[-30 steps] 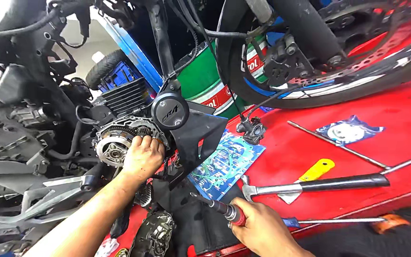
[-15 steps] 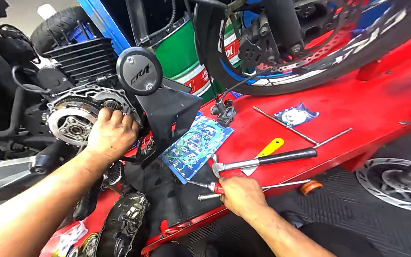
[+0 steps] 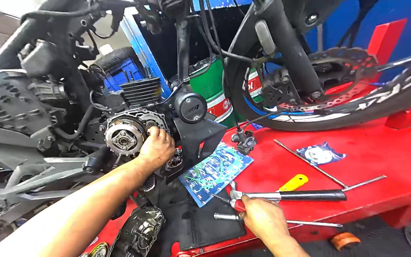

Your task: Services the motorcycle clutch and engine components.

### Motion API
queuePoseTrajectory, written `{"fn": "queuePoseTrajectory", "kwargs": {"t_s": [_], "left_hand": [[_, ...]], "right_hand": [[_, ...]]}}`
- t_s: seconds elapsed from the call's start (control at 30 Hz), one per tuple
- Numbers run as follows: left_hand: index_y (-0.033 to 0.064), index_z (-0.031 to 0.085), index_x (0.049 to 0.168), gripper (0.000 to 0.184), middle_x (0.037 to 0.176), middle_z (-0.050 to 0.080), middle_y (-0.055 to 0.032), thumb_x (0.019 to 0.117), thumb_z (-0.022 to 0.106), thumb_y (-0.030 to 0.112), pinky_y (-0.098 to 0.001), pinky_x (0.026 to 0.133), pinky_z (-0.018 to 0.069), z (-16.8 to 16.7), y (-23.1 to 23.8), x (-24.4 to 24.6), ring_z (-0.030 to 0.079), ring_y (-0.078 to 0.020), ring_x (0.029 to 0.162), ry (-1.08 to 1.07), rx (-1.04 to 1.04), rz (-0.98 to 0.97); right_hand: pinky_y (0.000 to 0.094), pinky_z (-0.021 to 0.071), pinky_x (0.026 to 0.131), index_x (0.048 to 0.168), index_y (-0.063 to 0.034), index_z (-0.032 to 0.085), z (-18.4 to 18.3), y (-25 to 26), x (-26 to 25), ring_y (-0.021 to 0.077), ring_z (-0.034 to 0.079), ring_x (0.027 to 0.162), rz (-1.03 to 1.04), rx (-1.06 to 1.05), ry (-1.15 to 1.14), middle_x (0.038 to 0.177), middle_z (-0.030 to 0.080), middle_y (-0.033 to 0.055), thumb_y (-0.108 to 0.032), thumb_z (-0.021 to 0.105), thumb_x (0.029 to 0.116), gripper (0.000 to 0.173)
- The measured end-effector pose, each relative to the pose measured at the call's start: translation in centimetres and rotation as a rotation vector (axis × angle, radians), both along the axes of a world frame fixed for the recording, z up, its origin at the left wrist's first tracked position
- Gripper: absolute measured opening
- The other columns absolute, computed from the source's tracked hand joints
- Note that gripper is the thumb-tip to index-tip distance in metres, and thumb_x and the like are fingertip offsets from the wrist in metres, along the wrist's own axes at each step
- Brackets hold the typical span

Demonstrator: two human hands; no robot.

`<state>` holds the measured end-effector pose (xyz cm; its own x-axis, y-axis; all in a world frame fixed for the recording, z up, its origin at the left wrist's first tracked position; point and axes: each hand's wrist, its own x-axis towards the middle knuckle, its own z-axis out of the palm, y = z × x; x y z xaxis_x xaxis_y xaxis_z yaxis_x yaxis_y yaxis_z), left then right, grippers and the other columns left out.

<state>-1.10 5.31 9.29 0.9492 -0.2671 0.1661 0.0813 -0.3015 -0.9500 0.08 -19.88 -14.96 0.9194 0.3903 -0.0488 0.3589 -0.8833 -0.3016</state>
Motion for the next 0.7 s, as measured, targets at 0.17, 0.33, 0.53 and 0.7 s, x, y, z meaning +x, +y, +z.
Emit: {"fn": "queuePoseTrajectory", "kwargs": {"t_s": [0.17, 0.33, 0.53, 0.7], "left_hand": [[-0.0044, 0.065, 0.098, 0.021, 0.089, 0.067, -0.0196, 0.0984, 0.045, -0.004, -0.0514, 0.082, 0.0478, -0.13, -0.25, -0.02, 0.066, -0.0349, 0.086, -0.015, 0.035, 0.040], [-0.0065, 0.064, 0.102, 0.022, 0.093, 0.067, -0.0212, 0.0994, 0.042, -0.005, -0.0525, 0.082, 0.0481, -0.13, -0.46, -0.28, 0.065, -0.0364, 0.090, 0.001, 0.103, 0.073], [-0.0080, 0.064, 0.104, 0.023, 0.095, 0.068, -0.0225, 0.1004, 0.041, -0.003, -0.0530, 0.084, 0.0478, -0.15, -0.96, 0.06, 0.066, -0.0368, 0.090, 0.028, 0.122, 0.113], [-0.0074, 0.063, 0.104, 0.023, 0.096, 0.067, -0.0223, 0.1005, 0.041, -0.003, -0.0530, 0.084, 0.0477, -0.13, -0.94, 0.20, 0.065, -0.0360, 0.088, 0.034, 0.114, 0.158]], "right_hand": [[0.0556, 0.0516, 0.095, 0.123, -0.0172, 0.067, -0.24, -0.06, 0.58, 0.0319, 0.069, 0.111, -0.013, -0.002, 0.040, 0.111, 0.074, 0.0100, -0.048, 0.062, 0.0913, 0.044], [0.0574, 0.0518, 0.094, 0.124, -0.0190, 0.067, -0.13, -0.05, 0.82, 0.0319, 0.069, 0.111, -0.025, 0.009, 0.073, 0.113, 0.073, 0.0099, -0.051, 0.059, 0.0923, 0.046], [0.0576, 0.0519, 0.094, 0.125, -0.0181, 0.067, -0.13, -0.09, 0.59, 0.0309, 0.070, 0.111, -0.055, 0.039, 0.064, 0.114, 0.074, 0.0103, -0.051, 0.058, 0.0934, 0.047], [0.0564, 0.0535, 0.093, 0.127, -0.0186, 0.067, -0.26, -0.52, 0.60, 0.0311, 0.070, 0.111, -0.068, 0.052, 0.074, 0.115, 0.074, 0.0099, -0.053, 0.058, 0.0924, 0.049]]}}
